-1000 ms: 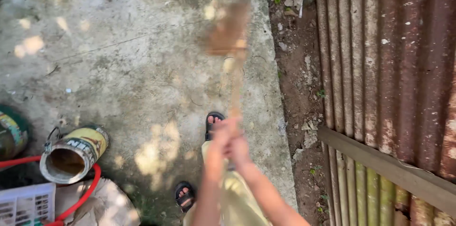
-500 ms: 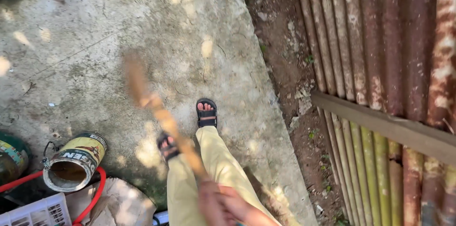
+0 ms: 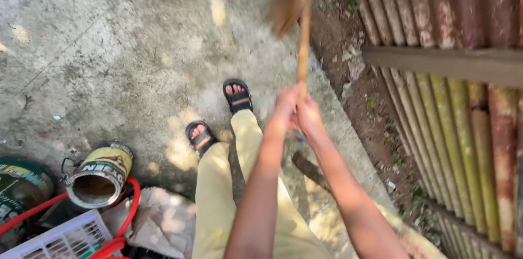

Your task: Sweeping the ground in an outdoor storage or garage area using a traditional broom.

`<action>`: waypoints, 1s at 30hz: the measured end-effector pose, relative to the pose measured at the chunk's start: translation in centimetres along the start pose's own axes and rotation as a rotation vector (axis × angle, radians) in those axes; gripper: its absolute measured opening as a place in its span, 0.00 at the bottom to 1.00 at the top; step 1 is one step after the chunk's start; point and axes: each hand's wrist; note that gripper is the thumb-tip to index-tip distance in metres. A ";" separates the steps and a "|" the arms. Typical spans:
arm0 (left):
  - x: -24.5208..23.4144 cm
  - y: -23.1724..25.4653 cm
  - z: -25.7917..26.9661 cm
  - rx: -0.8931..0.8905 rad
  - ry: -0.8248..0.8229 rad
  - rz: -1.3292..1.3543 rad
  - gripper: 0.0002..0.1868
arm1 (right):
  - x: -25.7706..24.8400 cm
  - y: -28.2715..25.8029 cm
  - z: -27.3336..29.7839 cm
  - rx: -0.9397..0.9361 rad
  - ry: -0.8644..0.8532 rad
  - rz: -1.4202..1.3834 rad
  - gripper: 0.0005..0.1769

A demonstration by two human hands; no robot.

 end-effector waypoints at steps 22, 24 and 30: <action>5.9 -2.4 4.5 -0.125 -0.036 -0.300 0.11 | -5.2 2.4 4.1 -0.043 0.115 -0.333 0.13; 7.8 3.6 4.8 -0.054 -0.112 -0.258 0.10 | -3.7 -2.4 2.8 -0.213 0.140 -0.336 0.09; 2.4 18.5 8.5 0.152 -0.007 -0.055 0.16 | 9.4 -14.7 2.2 -0.103 -0.133 -0.110 0.19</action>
Point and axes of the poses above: each hand's wrist, its own z-axis away from the middle knuckle, its own x-axis out of the palm, y = z × x, and after that the axes turned 14 degrees about -z, right-handed
